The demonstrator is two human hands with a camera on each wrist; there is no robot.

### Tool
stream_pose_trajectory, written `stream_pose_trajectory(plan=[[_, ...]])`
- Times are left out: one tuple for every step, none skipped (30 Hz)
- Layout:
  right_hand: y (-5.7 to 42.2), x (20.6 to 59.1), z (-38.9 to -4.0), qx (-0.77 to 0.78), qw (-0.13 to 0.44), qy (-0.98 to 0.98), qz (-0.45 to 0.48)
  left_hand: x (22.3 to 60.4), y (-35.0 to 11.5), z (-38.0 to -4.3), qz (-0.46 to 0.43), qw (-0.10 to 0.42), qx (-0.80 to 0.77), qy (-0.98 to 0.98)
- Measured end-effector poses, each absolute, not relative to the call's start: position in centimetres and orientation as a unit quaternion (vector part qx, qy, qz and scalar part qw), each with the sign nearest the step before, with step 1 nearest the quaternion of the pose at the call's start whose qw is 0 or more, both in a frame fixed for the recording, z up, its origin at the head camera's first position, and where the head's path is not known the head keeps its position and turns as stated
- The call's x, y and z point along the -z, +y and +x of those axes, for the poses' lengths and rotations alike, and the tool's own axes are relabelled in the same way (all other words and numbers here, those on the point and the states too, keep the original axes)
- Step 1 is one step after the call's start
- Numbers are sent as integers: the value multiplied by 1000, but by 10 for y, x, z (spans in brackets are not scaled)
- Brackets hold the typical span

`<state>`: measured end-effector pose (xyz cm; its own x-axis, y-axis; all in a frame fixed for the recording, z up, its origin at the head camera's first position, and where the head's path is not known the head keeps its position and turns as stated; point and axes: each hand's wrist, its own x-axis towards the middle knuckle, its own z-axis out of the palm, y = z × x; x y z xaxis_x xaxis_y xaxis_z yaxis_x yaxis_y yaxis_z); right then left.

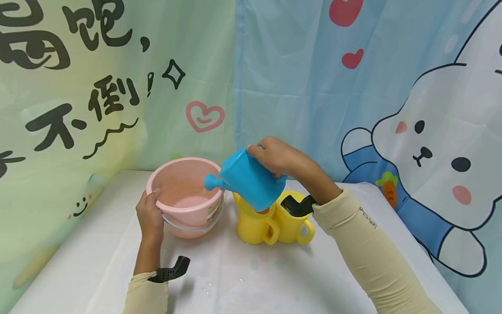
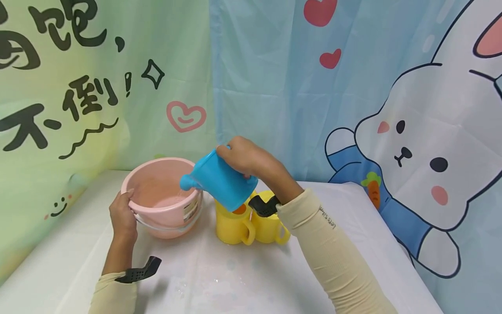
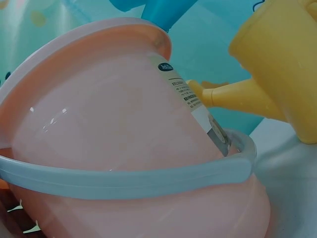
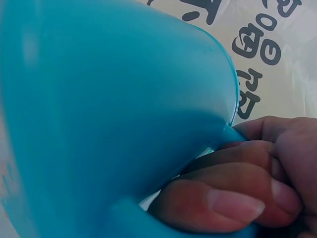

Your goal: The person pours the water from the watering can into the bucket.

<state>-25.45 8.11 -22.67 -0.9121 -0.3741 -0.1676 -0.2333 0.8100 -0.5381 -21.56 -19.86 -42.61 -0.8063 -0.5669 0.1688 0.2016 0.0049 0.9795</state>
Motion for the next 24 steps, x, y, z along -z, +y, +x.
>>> stream_pose_trajectory(plan=[[81, 227, -255, 264, 134, 941, -162, 426, -199, -215, 140, 278, 691, -652], [82, 227, -255, 265, 135, 941, -162, 426, -198, -215, 141, 278, 691, -653], [82, 226, -255, 266, 134, 941, -162, 426, -198, -215, 141, 278, 689, -654], [82, 226, -255, 266, 135, 941, -161, 426, -198, -215, 142, 278, 688, -656], [82, 226, -255, 266, 135, 941, -161, 426, -198, -216, 142, 278, 688, -655], [82, 226, -255, 265, 135, 941, -161, 426, -198, -216, 143, 279, 688, -654], [82, 226, -255, 264, 136, 941, -161, 426, -198, -216, 143, 279, 688, -654], [82, 226, -255, 263, 136, 941, -161, 426, -198, -216, 144, 280, 688, -654], [82, 226, -256, 262, 136, 942, -161, 426, -198, -216, 145, 280, 688, -653], [82, 226, -256, 261, 137, 942, -162, 426, -198, -216, 145, 281, 688, -654], [81, 225, -256, 260, 137, 942, -162, 426, -198, -216, 146, 280, 688, -654], [81, 225, -256, 259, 138, 942, -163, 426, -198, -216, 147, 280, 687, -654], [81, 225, -256, 259, 139, 942, -163, 426, -198, -216, 148, 280, 688, -653], [81, 225, -256, 258, 139, 942, -162, 426, -198, -216, 149, 281, 688, -653], [80, 225, -256, 257, 139, 942, -163, 426, -198, -216, 149, 281, 688, -653], [80, 225, -256, 257, 139, 943, -162, 426, -198, -216, 150, 281, 687, -652], [80, 225, -255, 256, 139, 943, -161, 425, -198, -216, 151, 282, 688, -652], [79, 225, -255, 256, 138, 943, -160, 425, -198, -217, 151, 283, 688, -651], [79, 225, -254, 254, 137, 944, -160, 425, -198, -217, 151, 284, 688, -650], [79, 224, -254, 253, 136, 944, -160, 425, -198, -217, 151, 284, 688, -651], [78, 224, -253, 252, 135, 945, -160, 425, -198, -217, 151, 285, 688, -651], [78, 224, -253, 252, 135, 945, -159, 425, -198, -217, 151, 284, 687, -651], [78, 224, -253, 251, 135, 945, -159, 425, -198, -217, 151, 283, 687, -652], [77, 224, -252, 250, 134, 946, -158, 425, -198, -216, 151, 283, 687, -652]])
